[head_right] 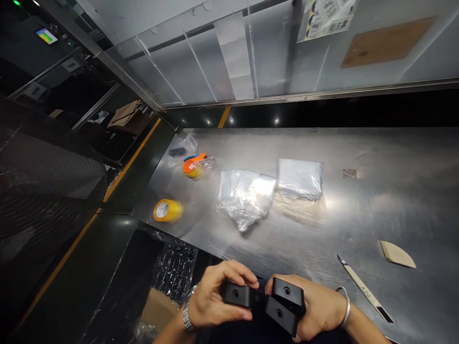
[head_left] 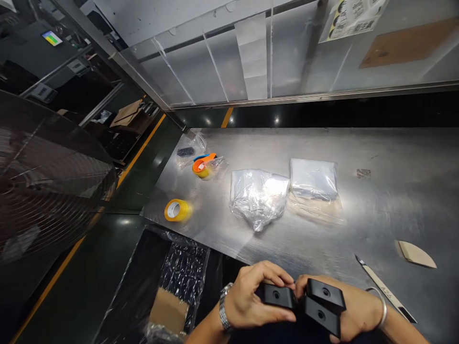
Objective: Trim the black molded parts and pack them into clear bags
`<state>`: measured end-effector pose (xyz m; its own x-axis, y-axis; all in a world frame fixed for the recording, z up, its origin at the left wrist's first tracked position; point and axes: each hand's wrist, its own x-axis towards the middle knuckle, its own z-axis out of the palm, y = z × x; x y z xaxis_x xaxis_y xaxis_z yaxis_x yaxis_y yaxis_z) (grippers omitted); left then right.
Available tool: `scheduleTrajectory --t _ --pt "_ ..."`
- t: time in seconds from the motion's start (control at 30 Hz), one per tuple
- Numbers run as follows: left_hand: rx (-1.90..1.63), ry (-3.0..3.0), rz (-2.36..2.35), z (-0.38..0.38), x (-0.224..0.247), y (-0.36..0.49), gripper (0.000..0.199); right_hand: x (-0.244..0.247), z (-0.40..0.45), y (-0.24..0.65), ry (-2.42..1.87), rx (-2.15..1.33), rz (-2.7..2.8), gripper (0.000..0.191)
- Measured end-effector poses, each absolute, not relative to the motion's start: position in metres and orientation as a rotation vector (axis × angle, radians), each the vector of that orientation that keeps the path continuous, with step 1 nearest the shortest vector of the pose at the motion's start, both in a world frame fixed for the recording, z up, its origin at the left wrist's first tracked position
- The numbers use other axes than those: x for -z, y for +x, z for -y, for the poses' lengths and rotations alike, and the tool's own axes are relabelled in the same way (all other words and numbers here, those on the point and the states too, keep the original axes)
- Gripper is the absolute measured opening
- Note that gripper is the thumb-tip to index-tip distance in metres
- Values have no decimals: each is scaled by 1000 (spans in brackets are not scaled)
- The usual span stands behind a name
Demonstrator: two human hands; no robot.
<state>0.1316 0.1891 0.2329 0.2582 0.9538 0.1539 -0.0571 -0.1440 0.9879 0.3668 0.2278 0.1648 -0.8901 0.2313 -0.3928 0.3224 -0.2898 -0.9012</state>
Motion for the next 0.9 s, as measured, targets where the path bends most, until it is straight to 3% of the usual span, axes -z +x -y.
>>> scheduleTrajectory --t 0.33,0.67,0.77,0.9 --pt "-1187 1107 -881 -167 -212 156 33 -153 -230 378 691 2508 -1806 63" --pt "-1364 966 -904 -160 -189 150 35 -158 -230 363 708 2785 -1480 61" --pt "-1345 915 -955 -164 -187 145 29 -156 -235 359 721 2762 -1487 61" --pt "-1190 1061 -1037 -177 -184 126 27 -138 -253 362 834 2486 -1718 66"
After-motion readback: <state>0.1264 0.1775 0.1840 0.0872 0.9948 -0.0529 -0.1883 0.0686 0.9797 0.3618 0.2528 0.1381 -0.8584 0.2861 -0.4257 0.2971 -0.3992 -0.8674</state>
